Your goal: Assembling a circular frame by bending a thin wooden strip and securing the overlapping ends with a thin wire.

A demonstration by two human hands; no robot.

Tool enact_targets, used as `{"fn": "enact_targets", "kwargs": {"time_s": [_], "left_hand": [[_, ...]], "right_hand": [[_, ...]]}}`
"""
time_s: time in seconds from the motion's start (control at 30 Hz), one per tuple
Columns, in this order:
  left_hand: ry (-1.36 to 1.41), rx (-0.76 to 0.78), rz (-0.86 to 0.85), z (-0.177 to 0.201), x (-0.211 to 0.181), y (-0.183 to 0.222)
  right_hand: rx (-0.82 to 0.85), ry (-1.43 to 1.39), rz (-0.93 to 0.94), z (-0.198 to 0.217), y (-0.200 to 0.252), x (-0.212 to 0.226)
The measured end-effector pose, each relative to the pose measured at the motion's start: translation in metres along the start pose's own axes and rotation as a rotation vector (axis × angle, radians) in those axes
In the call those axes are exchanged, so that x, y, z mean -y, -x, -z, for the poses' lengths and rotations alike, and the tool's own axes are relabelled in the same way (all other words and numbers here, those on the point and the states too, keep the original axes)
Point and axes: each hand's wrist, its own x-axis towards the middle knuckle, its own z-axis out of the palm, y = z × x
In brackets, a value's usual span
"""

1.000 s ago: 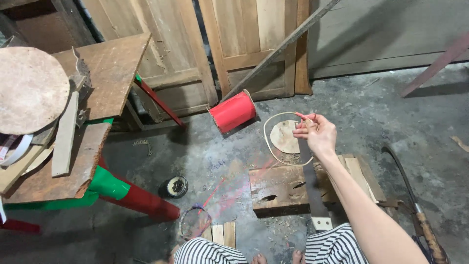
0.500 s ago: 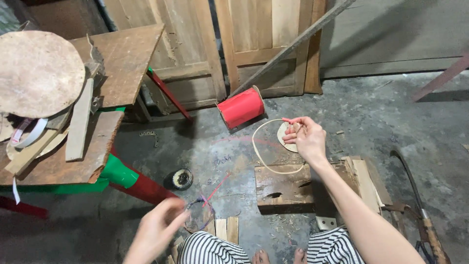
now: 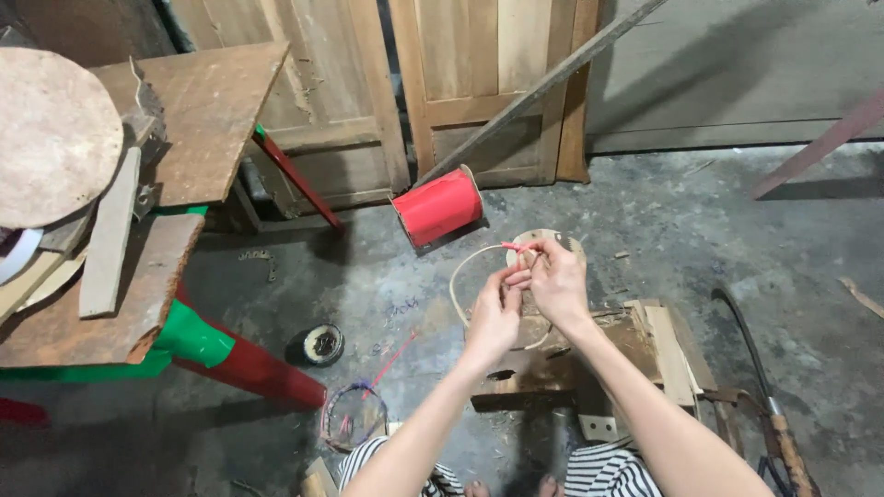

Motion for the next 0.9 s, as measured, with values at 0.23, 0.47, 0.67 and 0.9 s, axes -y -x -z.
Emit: {"fn": "enact_targets", "kwargs": {"time_s": [0.23,0.47,0.67,0.9], "left_hand": [[-0.074,-0.015,-0.095,-0.003,-0.031,0.013],[-0.364,0.045,-0.185,-0.005,-0.001,0.009],[-0.562,0.070,-0.310,0.030,-0.035,0.021],[-0.407,0.157,-0.269,0.076,-0.058,0.002]], "right_hand": [[0.076,-0.439,-0.213,0.010,-0.022,-0.016],[0.157,-0.350,-0.238,0.004,-0.024,-0.039],[0.258,-0.055,-0.161,-0.001,-0.027,-0.059],[0.387,0.218,-0.013,0.025,-0.008,-0.001]]}}
